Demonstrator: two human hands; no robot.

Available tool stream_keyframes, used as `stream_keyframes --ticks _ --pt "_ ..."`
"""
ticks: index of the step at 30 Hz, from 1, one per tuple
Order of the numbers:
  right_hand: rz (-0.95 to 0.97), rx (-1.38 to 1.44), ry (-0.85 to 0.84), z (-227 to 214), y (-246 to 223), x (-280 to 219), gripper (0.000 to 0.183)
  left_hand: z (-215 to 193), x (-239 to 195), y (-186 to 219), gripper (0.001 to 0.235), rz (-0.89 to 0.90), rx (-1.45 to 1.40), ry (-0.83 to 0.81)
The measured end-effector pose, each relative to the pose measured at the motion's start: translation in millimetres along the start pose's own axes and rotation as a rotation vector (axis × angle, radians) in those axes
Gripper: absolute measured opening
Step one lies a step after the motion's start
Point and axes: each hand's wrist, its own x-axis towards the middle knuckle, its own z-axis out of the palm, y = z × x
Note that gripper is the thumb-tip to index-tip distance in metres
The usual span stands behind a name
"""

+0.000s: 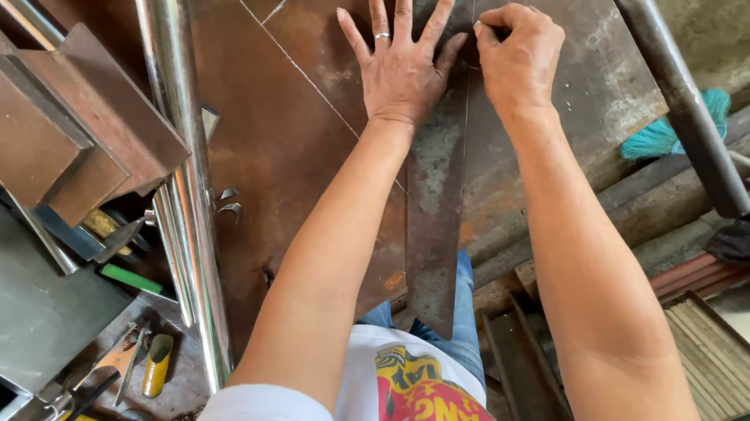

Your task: Measure and mark lines on a metal plate using a square and measuring tape for fabrication.

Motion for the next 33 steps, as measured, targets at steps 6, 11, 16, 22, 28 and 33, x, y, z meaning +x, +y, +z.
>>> stream_keyframes --ticks 6,11,16,22,28,33 --pt "-0.047 -0.171 -0.037 0.1 -0.6 1.8 0.012 0.6 -1.8 -0.3 0.059 0.003 -0.048 -0.006" --pt "0.018 -0.151 -0.113 -23.2 -27.6 -45.9 0.009 -3.2 1.2 0.5 0.058 0.014 -0.029 -0.029" --pt "0.298 0.000 -0.305 -67.6 -62.7 -147.0 0.020 -12.1 -2.3 0.7 0.057 0.014 -0.062 -0.044" --pt "0.805 0.115 -0.583 -131.2 -44.9 -328.2 0.032 3.7 -1.7 -1.7 0.055 0.000 -0.119 0.083" --pt "0.912 -0.003 -0.667 -195.3 80.0 -470.9 0.027 -20.9 -56.0 7.3 0.058 -0.041 -0.223 0.159" --pt "1.027 -0.093 -0.606 -258.1 196.5 -498.2 0.025 -42.0 -262.4 70.0 0.102 -0.308 -0.137 -0.009"
